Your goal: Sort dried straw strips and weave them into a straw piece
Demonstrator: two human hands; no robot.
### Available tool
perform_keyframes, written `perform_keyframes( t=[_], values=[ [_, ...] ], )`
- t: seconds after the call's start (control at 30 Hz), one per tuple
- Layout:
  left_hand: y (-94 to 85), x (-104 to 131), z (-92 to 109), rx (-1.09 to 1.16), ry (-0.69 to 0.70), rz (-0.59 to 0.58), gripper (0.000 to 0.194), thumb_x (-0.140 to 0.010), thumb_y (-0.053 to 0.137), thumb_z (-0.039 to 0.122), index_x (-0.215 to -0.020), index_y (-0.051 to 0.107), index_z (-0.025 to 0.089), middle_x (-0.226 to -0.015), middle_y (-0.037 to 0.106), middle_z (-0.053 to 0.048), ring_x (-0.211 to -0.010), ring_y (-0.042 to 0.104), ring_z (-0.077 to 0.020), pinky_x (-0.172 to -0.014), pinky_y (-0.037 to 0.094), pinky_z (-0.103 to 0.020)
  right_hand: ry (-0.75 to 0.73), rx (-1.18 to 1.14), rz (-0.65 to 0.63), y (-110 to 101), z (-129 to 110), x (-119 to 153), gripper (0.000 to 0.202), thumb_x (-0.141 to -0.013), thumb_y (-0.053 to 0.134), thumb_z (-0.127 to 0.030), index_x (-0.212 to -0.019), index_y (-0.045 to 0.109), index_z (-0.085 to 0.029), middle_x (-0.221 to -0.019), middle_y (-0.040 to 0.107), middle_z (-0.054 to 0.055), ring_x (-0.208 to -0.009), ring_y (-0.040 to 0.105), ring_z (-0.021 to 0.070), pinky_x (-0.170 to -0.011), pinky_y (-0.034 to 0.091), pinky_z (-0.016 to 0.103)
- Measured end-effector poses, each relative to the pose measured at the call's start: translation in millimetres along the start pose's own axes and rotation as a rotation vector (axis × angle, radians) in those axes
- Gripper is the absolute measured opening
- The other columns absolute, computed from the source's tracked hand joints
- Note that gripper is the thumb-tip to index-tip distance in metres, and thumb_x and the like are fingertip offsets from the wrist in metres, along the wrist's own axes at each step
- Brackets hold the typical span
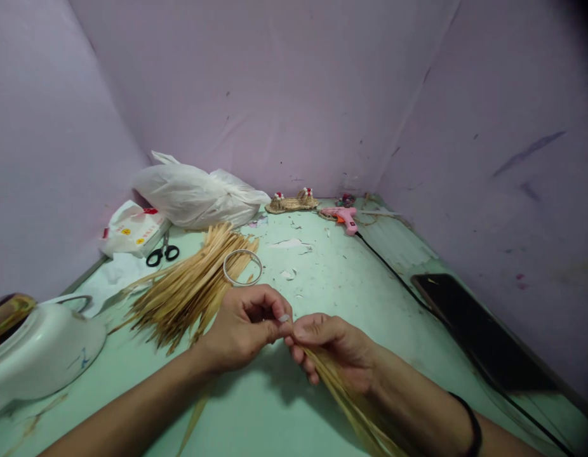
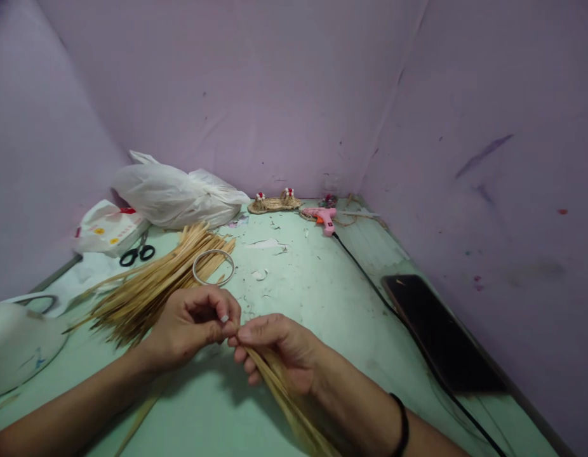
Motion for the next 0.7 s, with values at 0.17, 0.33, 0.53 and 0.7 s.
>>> perform_keyframes(
  t=[0.17,0.33,0.53,0.7],
  values=[
    [-0.3,-1,0,-0.141,-0.025,0.162,0.018,-0.062,0.065,0.014,-0.058,0.048,0.014,-0.058,0.055,0.001,-0.048,0.048,-0.0065,-0.046,0.038,-0.02,-0.39,0.392,0.253,11,-8,7,0.02,-0.061,0.069,-0.03,-0.06,0.066,-0.011,-0.051,0.059,0.0,-0.037,0.047,0.0049,-0.039,0.041,0.018],
    [5.7,3,-2,-0.277,-0.025,0.219,0.013,-0.065,0.06,0.015,-0.06,0.049,0.015,-0.059,0.053,0.002,-0.051,0.047,-0.0069,-0.049,0.038,-0.019,-0.531,0.744,0.468,18,-10,13,0.021,-0.066,0.062,-0.03,-0.055,0.066,-0.012,-0.041,0.05,-0.003,-0.037,0.039,0.0039,-0.039,0.031,0.017],
    [-2.0,0,3,-0.306,-0.114,0.194,0.015,-0.064,0.063,0.025,-0.07,0.055,0.014,-0.061,0.053,0.002,-0.053,0.046,-0.0078,-0.049,0.038,-0.02,-0.542,0.567,0.523,10,-13,9,0.014,-0.061,0.059,-0.024,-0.052,0.063,-0.013,-0.046,0.051,-0.003,-0.038,0.042,0.0058,-0.041,0.036,0.02],
    [-5.1,-4,12,-0.375,-0.168,0.171,0.016,-0.066,0.06,0.029,-0.063,0.058,0.013,-0.054,0.049,0.003,-0.049,0.04,-0.0069,-0.047,0.033,-0.019,-0.653,0.636,0.624,9,-18,12,0.016,-0.063,0.058,-0.025,-0.052,0.062,-0.014,-0.047,0.052,-0.002,-0.039,0.043,0.0063,-0.041,0.035,0.02]
  ],
)
Point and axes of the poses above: each hand's wrist, its own x-axis away from the middle knuckle, its own y-axis out of the palm, z = x × y, the point moved 2 cm from there along -x, towards the middle knuckle
